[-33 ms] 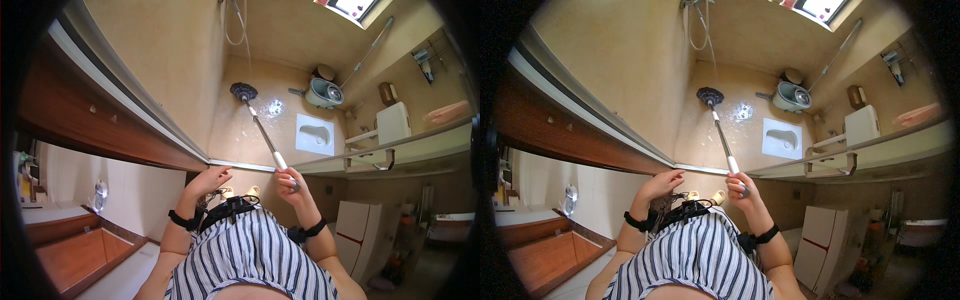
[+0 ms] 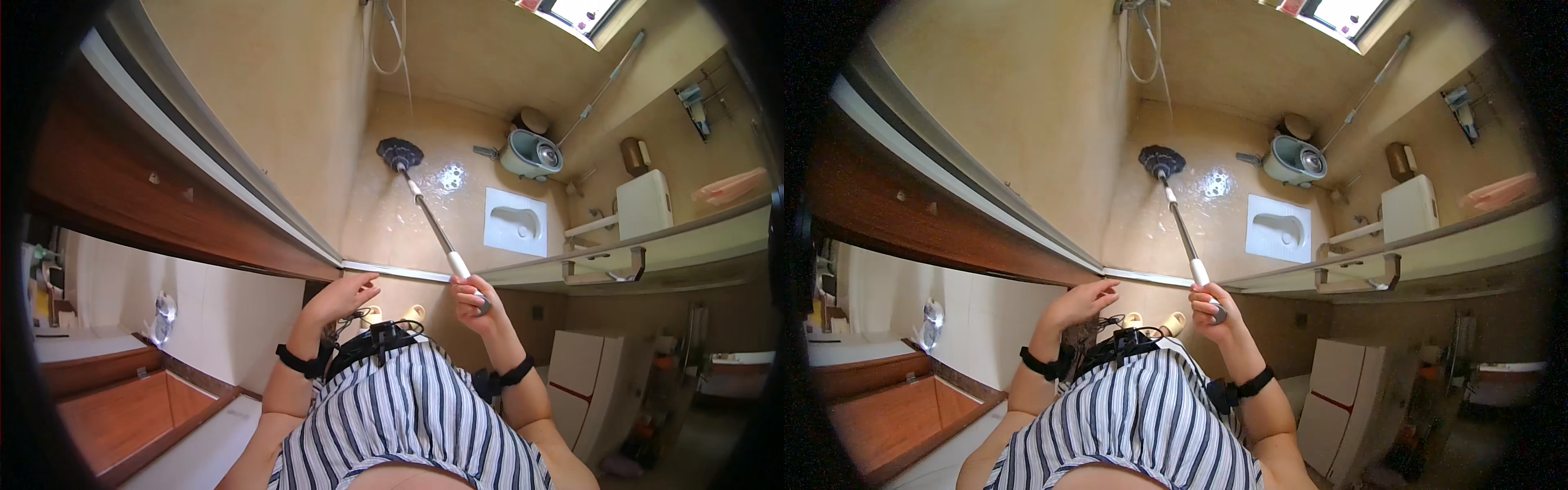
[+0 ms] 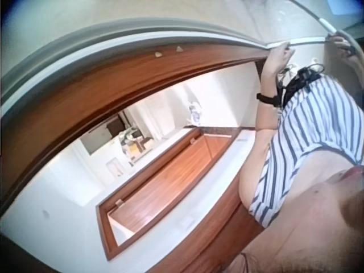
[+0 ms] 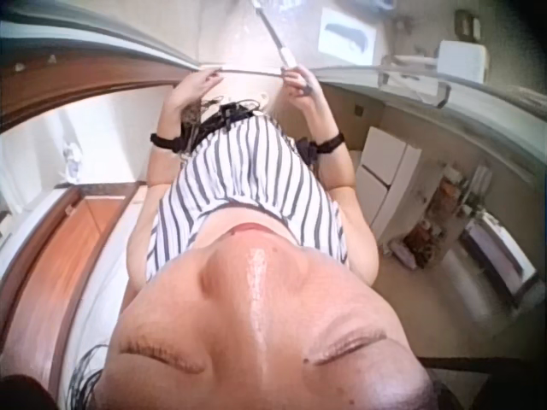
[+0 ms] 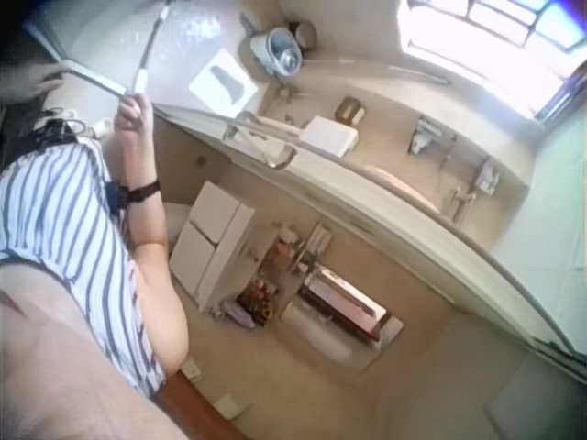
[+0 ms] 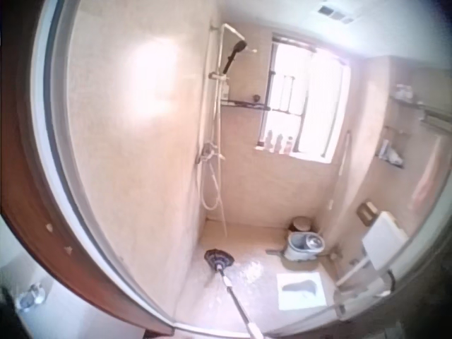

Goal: Mopping the bathroom floor and adjacent hallway using a spin mop

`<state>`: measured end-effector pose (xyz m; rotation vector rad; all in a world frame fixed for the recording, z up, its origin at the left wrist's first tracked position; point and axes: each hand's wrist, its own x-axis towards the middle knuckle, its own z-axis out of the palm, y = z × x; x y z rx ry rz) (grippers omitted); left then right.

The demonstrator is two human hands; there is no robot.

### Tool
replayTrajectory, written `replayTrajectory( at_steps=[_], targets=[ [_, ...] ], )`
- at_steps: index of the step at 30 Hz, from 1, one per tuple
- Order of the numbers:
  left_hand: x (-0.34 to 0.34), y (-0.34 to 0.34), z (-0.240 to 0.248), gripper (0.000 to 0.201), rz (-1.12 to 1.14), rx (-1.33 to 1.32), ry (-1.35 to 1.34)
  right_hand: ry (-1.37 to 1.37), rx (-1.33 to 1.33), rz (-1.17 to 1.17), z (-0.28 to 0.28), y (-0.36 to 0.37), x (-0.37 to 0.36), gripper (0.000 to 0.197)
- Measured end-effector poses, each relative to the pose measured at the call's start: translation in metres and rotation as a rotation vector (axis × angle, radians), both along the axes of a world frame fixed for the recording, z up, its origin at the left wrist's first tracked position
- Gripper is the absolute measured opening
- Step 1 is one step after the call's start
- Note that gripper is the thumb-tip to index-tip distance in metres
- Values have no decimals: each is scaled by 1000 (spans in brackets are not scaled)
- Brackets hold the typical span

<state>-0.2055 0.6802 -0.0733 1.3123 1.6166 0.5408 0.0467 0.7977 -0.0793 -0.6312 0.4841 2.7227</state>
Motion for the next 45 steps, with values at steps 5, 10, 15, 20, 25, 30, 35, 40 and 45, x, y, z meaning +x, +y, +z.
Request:
replayTrajectory(
  at_steps=[5,10,15,20,25,30,35,40,45],
  targets=[
    [12,14,3,38,3,-57,-77,-401,314,232,-52,7,-33,5],
    [7,19,17,37,-14,10,-12,-376,344,195,-49,-1,-54,7],
    [-13,5,20,37,39,28,5,-309,277,258,-2,-38,-20,5],
    [-12,-19,5,36,60,-34,-70,-619,438,461,-50,-30,0,11],
    [-11,0,24,36,39,-15,-27,-621,536,340,-58,22,-30,15],
    [-8,8,36,37,86,73,-69,-636,564,502,-8,-57,-41,11],
    [-14,-6,18,37,66,27,-37,-516,425,371,-40,5,-20,8],
    [-6,3,18,36,59,25,-46,-302,227,180,-56,82,-36,8],
    [-3,12,39,36,89,-1,2,-269,206,295,-22,-4,-54,6]
  ],
)
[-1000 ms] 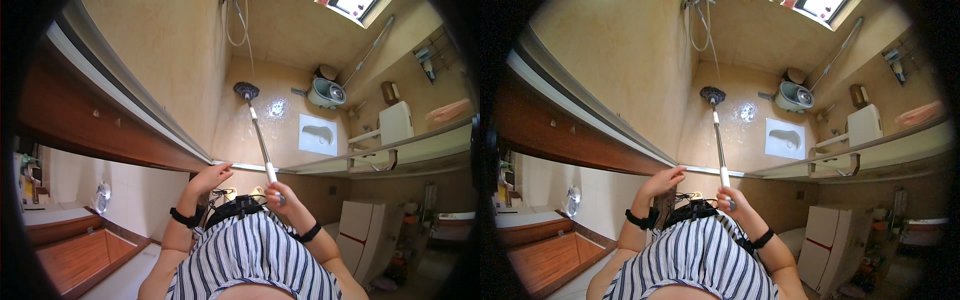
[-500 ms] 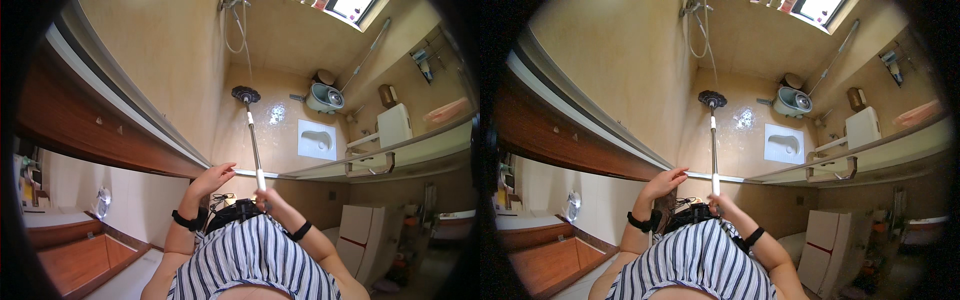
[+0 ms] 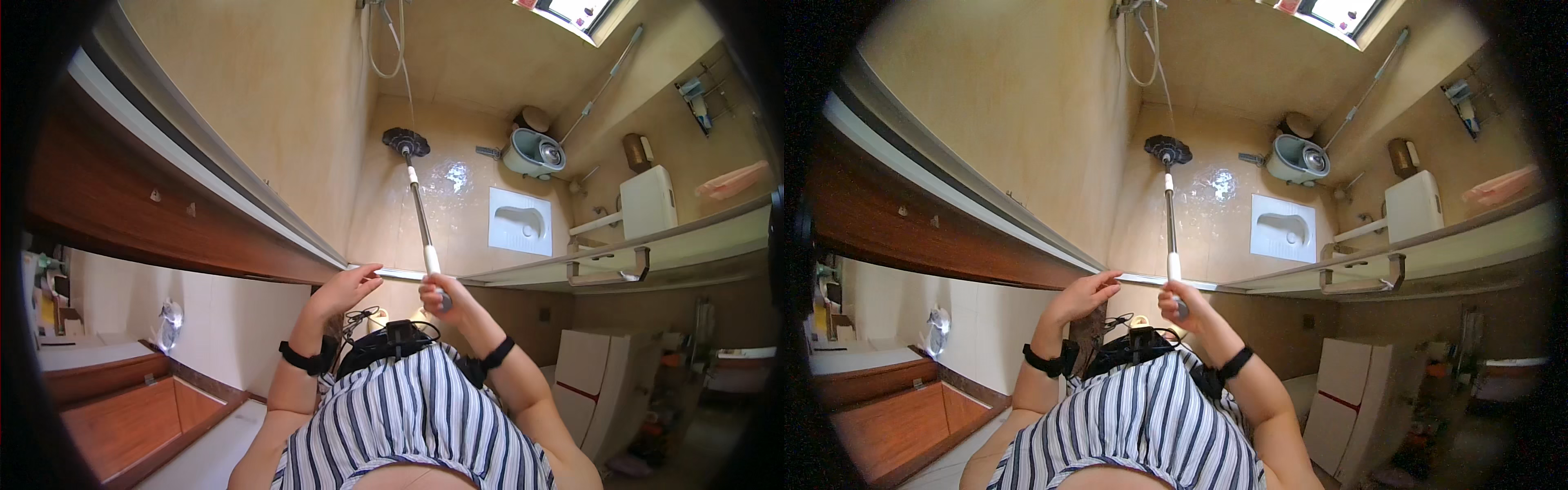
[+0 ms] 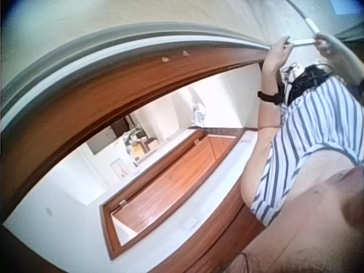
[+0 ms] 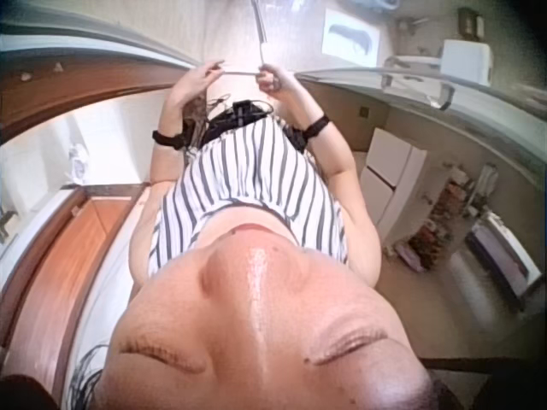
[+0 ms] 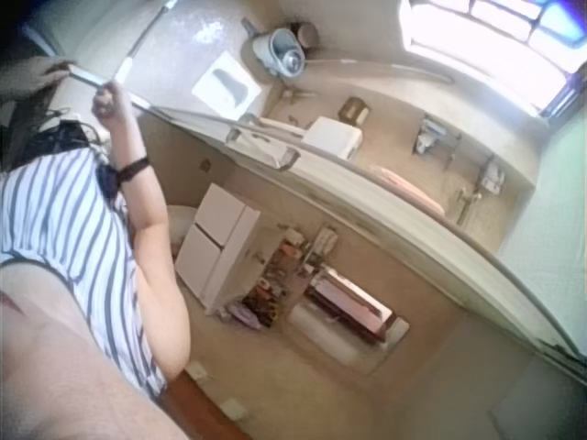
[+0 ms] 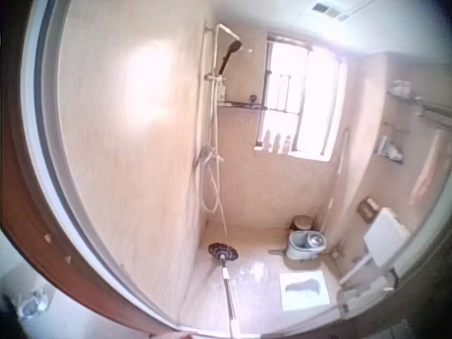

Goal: Mopping the bathroom floor and adjacent hallway using a spin mop

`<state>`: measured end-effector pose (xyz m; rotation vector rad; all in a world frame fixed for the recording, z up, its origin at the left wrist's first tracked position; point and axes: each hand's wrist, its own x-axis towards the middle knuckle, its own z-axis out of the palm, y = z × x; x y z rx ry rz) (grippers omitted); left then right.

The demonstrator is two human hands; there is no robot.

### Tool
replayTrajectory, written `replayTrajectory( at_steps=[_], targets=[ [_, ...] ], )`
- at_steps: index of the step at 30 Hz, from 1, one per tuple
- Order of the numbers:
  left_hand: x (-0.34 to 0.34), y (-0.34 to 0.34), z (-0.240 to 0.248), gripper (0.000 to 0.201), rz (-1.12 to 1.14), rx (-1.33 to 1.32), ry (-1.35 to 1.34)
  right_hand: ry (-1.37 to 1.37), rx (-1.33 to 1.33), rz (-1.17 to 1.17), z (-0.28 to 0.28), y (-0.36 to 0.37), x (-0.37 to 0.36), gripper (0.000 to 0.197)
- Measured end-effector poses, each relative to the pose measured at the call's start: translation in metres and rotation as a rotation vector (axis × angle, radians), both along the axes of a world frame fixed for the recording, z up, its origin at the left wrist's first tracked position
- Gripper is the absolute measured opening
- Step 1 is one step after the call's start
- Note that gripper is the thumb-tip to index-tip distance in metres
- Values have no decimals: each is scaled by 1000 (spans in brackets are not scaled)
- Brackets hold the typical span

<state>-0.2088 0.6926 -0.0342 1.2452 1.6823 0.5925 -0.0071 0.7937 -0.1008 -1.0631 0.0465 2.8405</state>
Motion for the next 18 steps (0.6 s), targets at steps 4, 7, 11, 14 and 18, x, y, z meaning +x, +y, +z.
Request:
replayTrajectory(
  at_steps=[4,7,11,14,18],
  targets=[
    [1,-12,-10,35,15,-9,0,-89,44,18,-6,18,41,7],
    [-1,-14,-17,36,-35,-25,17,-9,21,-69,-17,61,29,8],
    [4,-4,-24,37,-79,-30,-22,-104,215,-68,-27,74,-16,11],
    [-1,-14,-38,37,-39,19,-137,-87,63,-22,-6,6,-30,16],
    [-22,-15,-38,34,-31,39,33,134,-65,-86,16,4,-25,17]
  ],
)
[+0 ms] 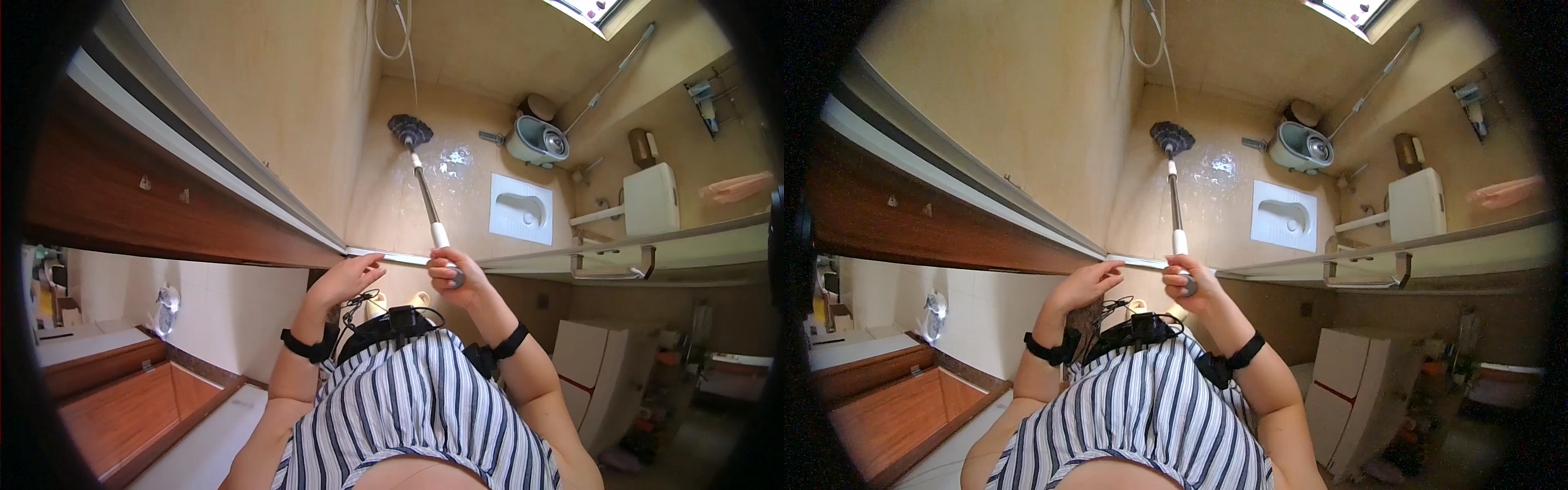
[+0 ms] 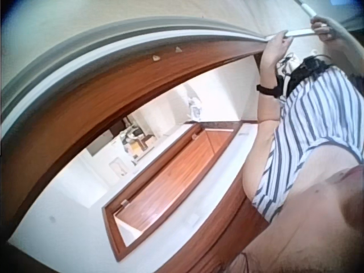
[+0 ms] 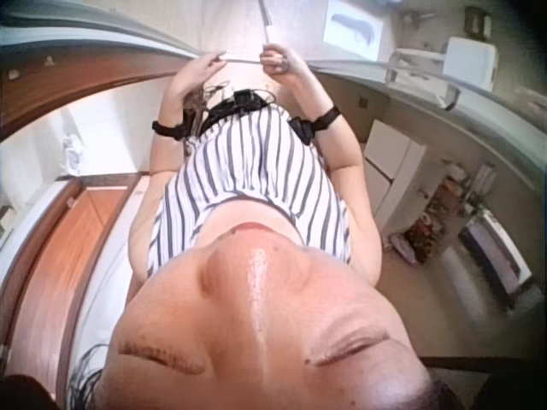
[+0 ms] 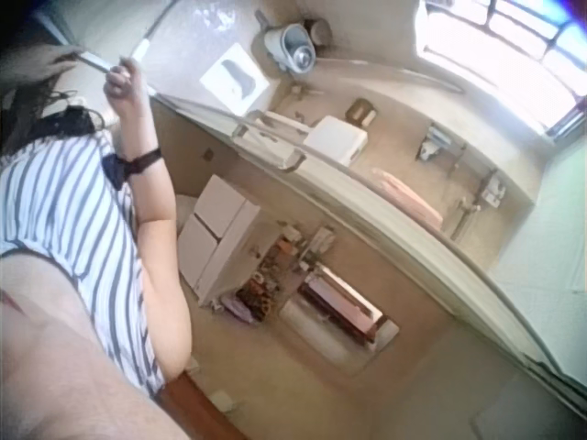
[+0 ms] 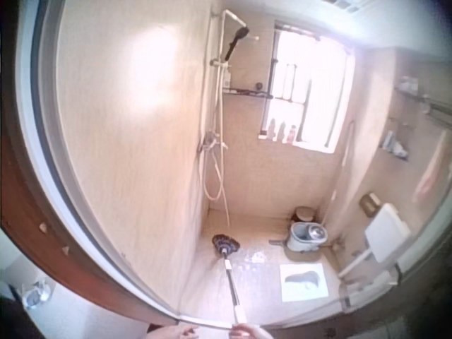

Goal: Mopping the bathroom floor and adjacent hallway using a spin mop

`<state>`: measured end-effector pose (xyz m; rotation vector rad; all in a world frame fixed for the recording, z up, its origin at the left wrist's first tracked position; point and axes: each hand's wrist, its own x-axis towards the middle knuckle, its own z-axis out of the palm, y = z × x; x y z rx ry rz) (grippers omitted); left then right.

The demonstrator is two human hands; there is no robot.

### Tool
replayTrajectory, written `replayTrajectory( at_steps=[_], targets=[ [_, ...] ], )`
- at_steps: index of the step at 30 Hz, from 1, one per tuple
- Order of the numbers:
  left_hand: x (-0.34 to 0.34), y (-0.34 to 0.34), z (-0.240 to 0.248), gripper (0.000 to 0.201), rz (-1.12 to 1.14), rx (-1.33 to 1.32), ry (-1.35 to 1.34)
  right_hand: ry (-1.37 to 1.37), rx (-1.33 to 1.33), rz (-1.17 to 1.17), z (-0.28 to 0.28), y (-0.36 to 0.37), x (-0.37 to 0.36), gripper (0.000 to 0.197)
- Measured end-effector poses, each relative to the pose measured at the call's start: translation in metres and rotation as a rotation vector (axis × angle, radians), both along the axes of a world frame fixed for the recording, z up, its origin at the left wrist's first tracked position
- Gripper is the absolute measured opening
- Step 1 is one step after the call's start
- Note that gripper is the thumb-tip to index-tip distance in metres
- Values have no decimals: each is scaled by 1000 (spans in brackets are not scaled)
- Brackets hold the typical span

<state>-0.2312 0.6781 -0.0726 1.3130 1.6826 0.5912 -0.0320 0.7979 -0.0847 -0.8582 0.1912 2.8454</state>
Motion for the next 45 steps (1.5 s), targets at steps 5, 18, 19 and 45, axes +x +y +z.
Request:
replayTrajectory(
  at_steps=[5,18,19,45],
  targets=[
    [2,-10,-5,37,15,-54,-72,-147,142,49,-40,48,9,10],
    [8,-34,49,40,98,-69,51,-1274,1176,1090,-79,-41,144,34],
    [11,-39,51,39,84,-67,88,-1044,1027,984,-63,-32,151,30],
    [54,57,39,31,175,137,3,-71,40,4,14,62,71,17]
  ],
)
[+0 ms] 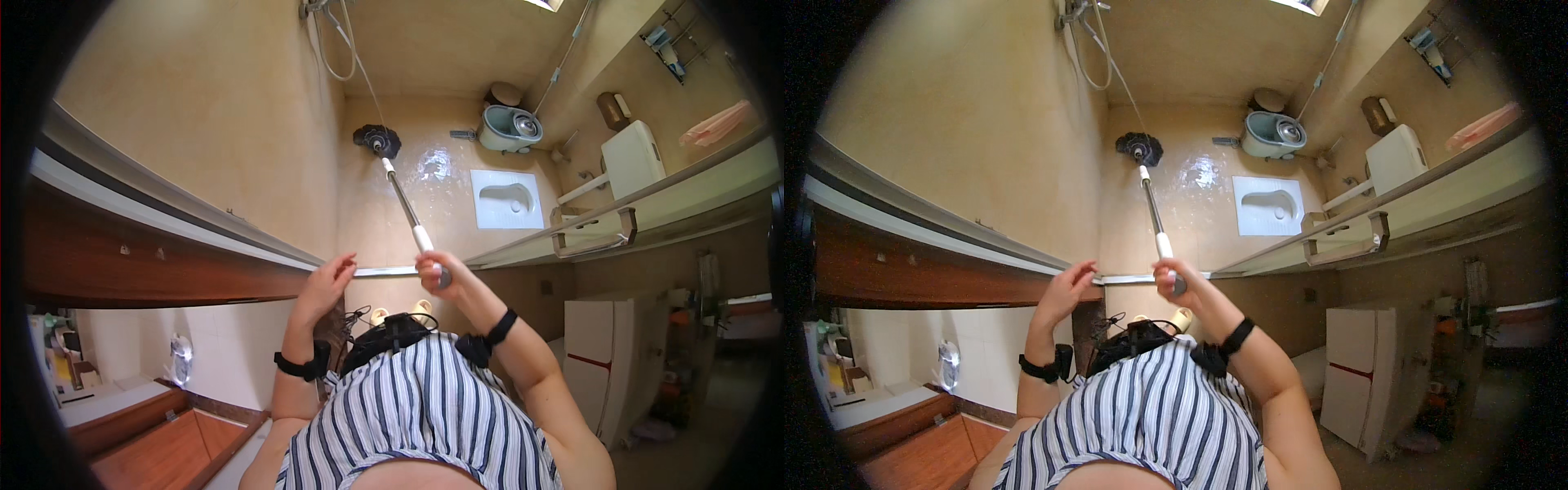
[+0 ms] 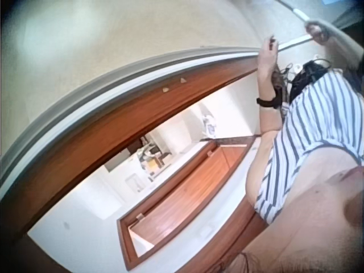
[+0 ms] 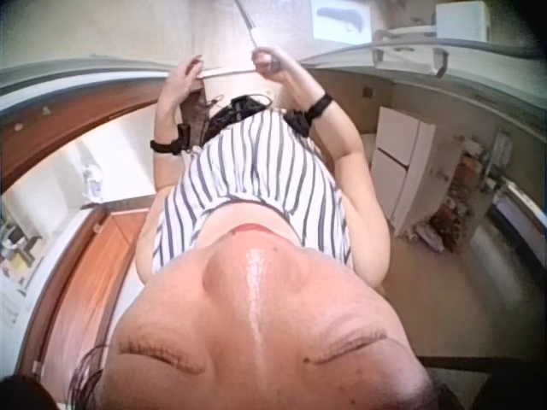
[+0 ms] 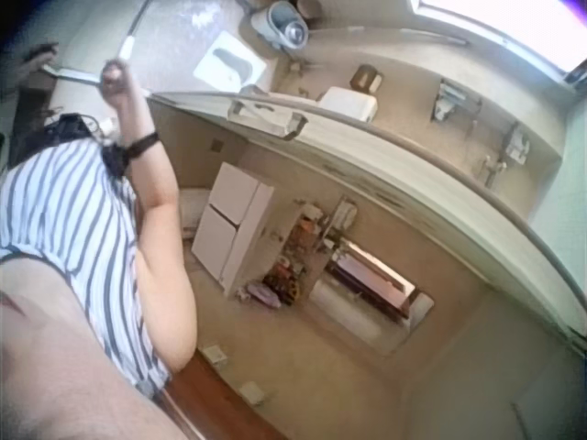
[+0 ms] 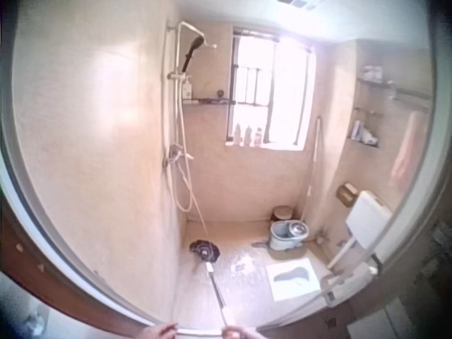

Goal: Mopping the bathroom floor and adjacent hallway using a spin mop

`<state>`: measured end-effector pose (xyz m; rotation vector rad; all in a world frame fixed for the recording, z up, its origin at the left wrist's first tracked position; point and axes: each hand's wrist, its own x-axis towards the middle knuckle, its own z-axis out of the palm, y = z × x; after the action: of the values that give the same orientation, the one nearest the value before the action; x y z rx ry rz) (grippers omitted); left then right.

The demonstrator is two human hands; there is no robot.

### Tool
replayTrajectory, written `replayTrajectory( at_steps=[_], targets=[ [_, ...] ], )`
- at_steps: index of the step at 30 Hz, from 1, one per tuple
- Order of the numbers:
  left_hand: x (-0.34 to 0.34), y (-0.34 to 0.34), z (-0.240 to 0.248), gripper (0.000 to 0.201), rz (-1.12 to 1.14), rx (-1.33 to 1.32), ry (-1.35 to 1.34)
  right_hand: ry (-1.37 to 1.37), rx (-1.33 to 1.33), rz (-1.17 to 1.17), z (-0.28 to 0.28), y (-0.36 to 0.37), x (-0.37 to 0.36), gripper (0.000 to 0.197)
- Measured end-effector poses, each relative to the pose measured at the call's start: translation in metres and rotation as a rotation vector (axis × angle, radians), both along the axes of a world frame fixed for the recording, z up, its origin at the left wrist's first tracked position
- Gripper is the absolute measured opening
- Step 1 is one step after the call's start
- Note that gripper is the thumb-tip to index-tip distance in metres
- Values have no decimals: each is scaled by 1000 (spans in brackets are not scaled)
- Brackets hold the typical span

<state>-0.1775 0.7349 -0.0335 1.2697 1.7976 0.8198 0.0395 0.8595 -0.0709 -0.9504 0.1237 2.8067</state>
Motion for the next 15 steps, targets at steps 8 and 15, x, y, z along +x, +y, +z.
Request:
replayTrajectory(
  at_steps=[8,15],
  targets=[
    [7,-17,1,30,34,31,-5,-112,144,129,-30,25,20,10],
    [-7,-56,-6,30,59,73,-115,-563,755,485,-43,-38,6,16]
  ],
)
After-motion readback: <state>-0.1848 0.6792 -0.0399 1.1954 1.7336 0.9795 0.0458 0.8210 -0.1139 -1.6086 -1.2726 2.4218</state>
